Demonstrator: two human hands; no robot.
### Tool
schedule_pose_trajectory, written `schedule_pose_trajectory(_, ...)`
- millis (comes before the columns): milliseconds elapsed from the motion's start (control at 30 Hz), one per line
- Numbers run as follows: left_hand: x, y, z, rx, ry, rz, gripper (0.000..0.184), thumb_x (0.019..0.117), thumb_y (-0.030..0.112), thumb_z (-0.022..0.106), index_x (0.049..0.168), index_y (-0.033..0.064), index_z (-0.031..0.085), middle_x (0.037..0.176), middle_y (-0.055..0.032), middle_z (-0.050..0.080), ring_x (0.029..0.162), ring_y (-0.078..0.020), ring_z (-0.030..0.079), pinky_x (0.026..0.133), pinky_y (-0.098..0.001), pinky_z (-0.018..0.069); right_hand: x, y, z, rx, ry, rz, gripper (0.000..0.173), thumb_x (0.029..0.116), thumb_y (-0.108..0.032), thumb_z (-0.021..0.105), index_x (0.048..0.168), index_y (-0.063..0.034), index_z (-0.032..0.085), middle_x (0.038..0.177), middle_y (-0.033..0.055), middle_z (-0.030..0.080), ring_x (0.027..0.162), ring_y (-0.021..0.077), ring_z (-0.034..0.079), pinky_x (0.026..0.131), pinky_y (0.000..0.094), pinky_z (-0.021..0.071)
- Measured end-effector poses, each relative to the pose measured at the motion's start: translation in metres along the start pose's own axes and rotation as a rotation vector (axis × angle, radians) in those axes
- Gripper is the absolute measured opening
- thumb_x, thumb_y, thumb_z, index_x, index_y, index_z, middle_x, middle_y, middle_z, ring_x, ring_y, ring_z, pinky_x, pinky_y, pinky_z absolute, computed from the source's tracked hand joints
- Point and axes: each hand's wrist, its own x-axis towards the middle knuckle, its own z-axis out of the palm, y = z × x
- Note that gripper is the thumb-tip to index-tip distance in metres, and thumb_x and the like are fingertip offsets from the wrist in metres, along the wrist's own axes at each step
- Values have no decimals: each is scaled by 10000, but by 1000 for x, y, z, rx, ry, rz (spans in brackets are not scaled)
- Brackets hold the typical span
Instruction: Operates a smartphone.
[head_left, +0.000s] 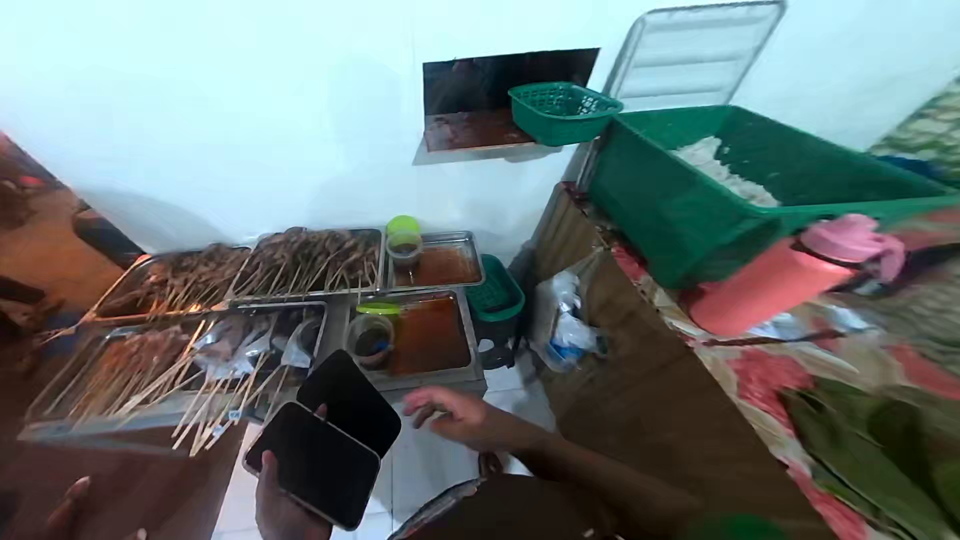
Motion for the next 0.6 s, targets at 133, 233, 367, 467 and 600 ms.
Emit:
schedule_pose_trajectory(133, -12, -20, 21, 143, 44, -26, 559, 1073, 520, 204, 1306, 157, 560, 1115, 44, 762, 1029, -100, 728, 848, -326, 627, 46, -19, 42, -199, -109, 0, 1044, 798, -212, 878, 1605, -5, 249, 1483, 302, 473, 1316, 407, 537, 1081, 526, 471)
schedule_pose_trajectory(233, -17, -29, 39, 155, 62, 11, 516, 1093, 461, 147, 1221, 181, 561, 999, 102, 765, 929, -30, 731, 799, -263, 635, 70, 5, 66, -167, -115, 24, 1214, 681, -219, 960, 1622, -49, 212, 1505, 321, 410, 1358, 419, 480, 1113, 544, 436)
schedule_pose_trajectory(367, -13, -30, 45, 286, 99, -38, 599, 1061, 586, 187, 1364, 125, 419, 1049, 121, 722, 948, 10, 703, 799, -226, 617, 79, 13, 66, -24, -102, 20, 1166, 674, -69, 943, 1588, 25, 226, 1582, 292, 349, 1436, 353, 431, 1183, 458, 384)
schedule_pose_trajectory(467, 3, -35, 24, 482, -12, -70, 1247, 763, 969, 289, 1548, 2, 219, 1374, -3, 603, 1203, -35, 603, 979, -268, 536, 75, 15, 53, 117, -66, 56, 1115, 680, 15, 897, 1561, 55, 214, 1484, 310, 452, 1350, 341, 517, 1132, 450, 440)
schedule_pose_trajectory(600, 40, -20, 8, 921, 35, 186, 539, 1093, 331, 312, 1236, -76, 634, 1223, -126, 686, 1147, -107, 639, 1035, -341, 509, 60, 1, 10, 191, 33, 77, 1059, 684, -28, 869, 1551, 19, 262, 1352, 247, 544, 1128, 253, 619, 951, 404, 542)
